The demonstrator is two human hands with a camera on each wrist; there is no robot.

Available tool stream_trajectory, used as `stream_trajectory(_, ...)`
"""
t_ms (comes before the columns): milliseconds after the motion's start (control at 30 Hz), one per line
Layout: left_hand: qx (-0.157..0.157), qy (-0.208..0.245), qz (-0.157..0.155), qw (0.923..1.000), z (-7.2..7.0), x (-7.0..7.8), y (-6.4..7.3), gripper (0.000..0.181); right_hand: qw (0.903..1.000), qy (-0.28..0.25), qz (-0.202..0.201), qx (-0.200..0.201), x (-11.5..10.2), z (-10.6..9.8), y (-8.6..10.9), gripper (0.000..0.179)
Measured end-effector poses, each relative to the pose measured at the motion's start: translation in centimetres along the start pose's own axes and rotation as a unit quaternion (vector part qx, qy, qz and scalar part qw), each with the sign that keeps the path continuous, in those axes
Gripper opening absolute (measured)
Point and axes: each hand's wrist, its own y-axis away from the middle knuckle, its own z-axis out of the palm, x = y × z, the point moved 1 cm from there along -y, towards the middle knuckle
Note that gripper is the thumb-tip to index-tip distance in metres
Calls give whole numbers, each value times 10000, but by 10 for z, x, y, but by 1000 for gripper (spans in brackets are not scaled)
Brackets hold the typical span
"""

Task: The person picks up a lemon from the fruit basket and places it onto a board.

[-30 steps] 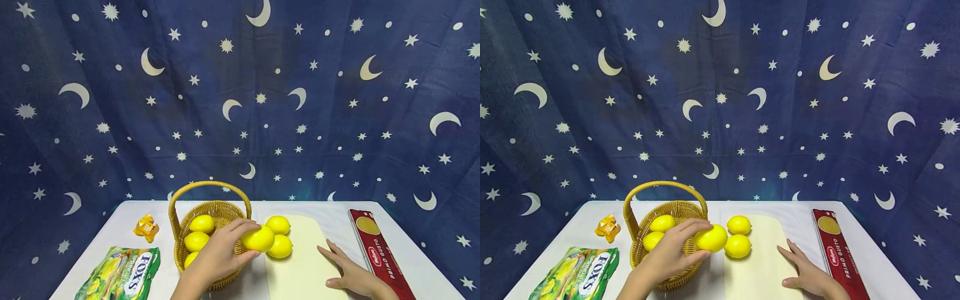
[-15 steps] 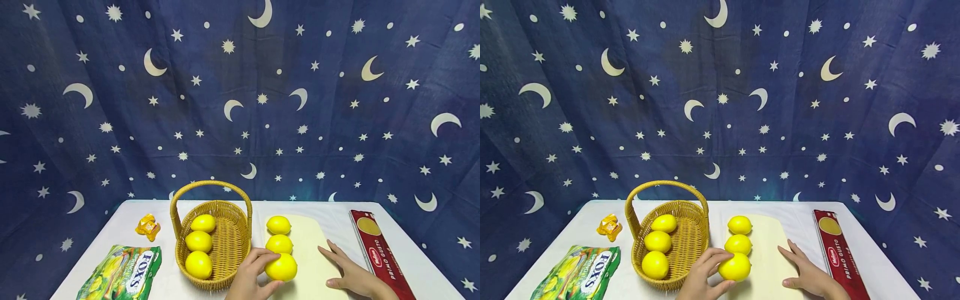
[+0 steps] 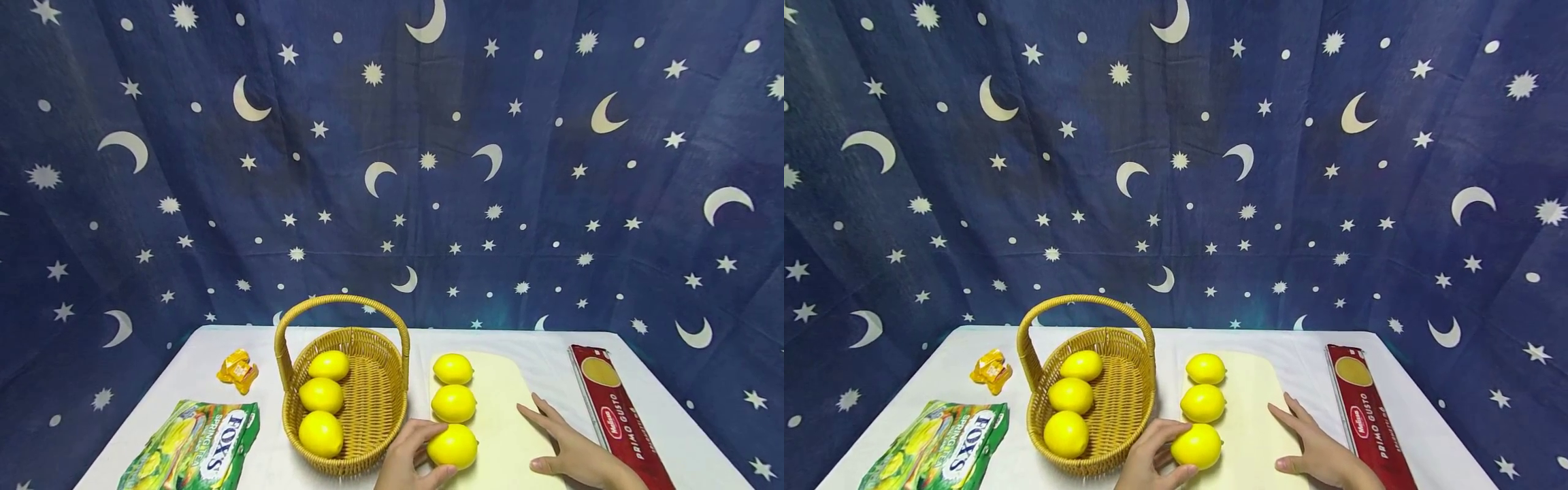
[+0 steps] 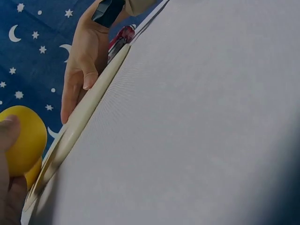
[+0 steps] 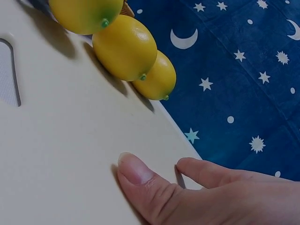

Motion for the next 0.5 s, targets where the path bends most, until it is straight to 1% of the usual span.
stream_trajectory(100,-133,15,-70,9999,2,0,-1,49,10000,-38,-59,-17,1,-2,2,92)
stream_trajectory(167,-253,53,-147,9996,3,0,-3,49,10000,-23,-18,-11,2,-3,4,93)
stream_trajectory(300,-394,-34,-239,9989,5,0,-4,49,10000,-13,3,-68,4,-4,5,95)
stream_trajectory(500,-417,-44,-63,9991,0,-2,-1,49,9999,6,-80,-131,2,-1,1,94)
